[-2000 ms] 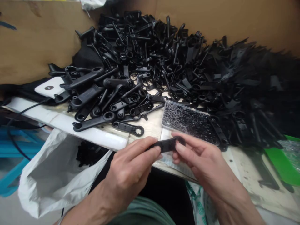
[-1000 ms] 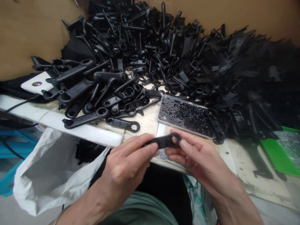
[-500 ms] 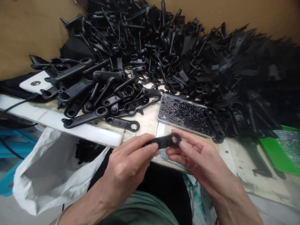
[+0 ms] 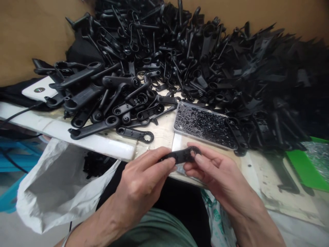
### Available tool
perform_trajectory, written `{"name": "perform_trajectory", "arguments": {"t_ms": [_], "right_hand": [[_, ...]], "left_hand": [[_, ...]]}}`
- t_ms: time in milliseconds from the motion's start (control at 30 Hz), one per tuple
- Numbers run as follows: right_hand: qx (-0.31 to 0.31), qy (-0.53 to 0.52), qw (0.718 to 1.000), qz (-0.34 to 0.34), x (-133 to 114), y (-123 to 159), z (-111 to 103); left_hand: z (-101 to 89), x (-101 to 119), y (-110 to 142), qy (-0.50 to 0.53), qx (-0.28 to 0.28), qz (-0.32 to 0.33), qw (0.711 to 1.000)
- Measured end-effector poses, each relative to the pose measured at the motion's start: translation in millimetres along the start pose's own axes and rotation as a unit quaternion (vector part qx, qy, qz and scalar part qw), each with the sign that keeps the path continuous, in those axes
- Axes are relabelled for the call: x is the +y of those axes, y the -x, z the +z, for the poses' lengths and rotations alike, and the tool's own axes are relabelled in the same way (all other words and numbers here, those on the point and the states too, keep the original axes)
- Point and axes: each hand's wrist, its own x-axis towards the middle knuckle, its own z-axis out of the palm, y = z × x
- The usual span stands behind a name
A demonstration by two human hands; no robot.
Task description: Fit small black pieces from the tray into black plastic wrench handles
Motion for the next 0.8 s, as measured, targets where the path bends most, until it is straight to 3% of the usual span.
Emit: {"name": "perform_trajectory", "arguments": {"t_ms": [333,667,800], "right_hand": [[-0.025,0.027,0.999,-0.01,1.7,-4.4,-4.5],[-0.135,0.115,0.984,0.027,-18.2,-6.7,-23.6],[-0.128,0.101,0.986,0.024,-16.4,-10.4,-23.1]], "left_hand": [[-1.5,1.0,-4.0,0.012,-0.015,0.006,1.0],[-0.5,-1.4,-6.7,0.039,-0.028,0.007,0.999],[0.6,-2.4,-7.0,0.05,-0.03,0.001,0.998]]}}
